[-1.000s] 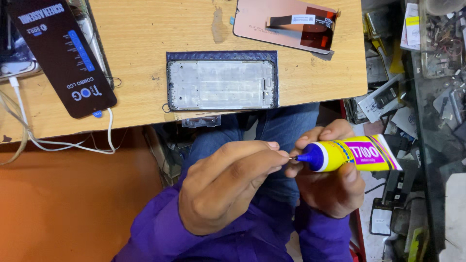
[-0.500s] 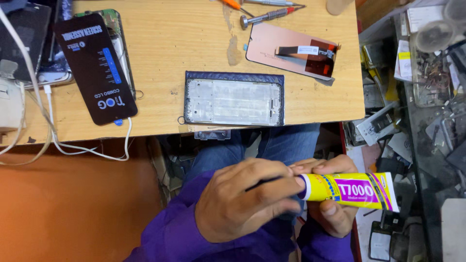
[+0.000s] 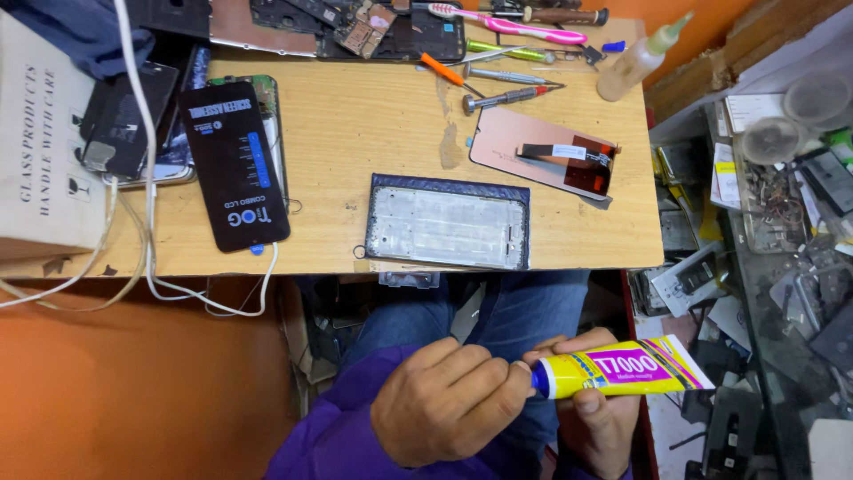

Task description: The person cleans the inside of a smartphone frame with a toothbrush, applies adhesive along the edges, and then attaches a new screen assembly to the frame. They handle the frame, screen, adhesive tube, and toothbrush during the process.

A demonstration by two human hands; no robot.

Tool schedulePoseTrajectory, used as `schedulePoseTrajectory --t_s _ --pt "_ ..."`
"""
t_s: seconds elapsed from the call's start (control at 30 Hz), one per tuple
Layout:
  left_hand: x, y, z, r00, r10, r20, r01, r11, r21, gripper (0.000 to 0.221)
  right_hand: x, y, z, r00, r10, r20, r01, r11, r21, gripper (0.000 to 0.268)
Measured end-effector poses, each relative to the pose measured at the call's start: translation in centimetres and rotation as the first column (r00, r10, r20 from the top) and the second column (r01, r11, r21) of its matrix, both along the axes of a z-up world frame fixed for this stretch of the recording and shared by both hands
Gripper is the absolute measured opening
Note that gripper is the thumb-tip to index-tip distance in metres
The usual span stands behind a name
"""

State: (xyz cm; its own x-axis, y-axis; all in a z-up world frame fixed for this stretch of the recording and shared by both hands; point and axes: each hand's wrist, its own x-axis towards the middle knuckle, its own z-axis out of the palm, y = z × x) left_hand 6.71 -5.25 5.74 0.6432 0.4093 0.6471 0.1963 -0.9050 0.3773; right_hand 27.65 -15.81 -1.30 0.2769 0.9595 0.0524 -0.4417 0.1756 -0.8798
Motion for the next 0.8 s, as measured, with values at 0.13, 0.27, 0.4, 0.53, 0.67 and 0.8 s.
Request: schedulePoseTrajectory --t_s 0.13,0.27,0.4,0.53,0.67,0.8 --pt "-1.0 0.4 -0.5 0.999 0.02 0.045 -0.024 0.996 0.084 0.021 -0.1 0.5 -0.3 0.999 0.04 -0.01 -0.04 0.998 -0.047 0.058" --pt "-1.8 0.0 -0.8 0.995 0.064 0.07 -0.044 0.966 -0.255 0.019 0.0 0.6 -0.8 0.984 0.087 0.154 -0.085 0.996 -0.02 0.06" --pt "-2.3 -0.8 -1.2 0.993 0.108 0.047 -0.095 0.971 -0.219 0.025 -0.9 1.1 -1.5 0.993 0.068 0.095 -0.061 0.995 -0.08 0.062" --pt "-3.6 -0.6 -1.3 0.984 0.163 0.066 -0.159 0.985 -0.068 0.026 -2.2 2.0 -0.6 0.979 0.044 0.201 -0.02 0.992 -0.121 0.07" --pt "-6.0 1.1 -0.4 0.922 0.375 0.098 -0.372 0.927 -0.042 0.026 -1.7 3.8 1.8 0.907 0.225 0.355 -0.193 0.973 -0.125 0.073" --pt "-7.8 4.4 1.0 0.721 0.691 -0.051 -0.692 0.722 -0.001 0.021 -1.5 4.5 3.3 0.909 0.184 0.373 -0.155 0.982 -0.107 0.048"
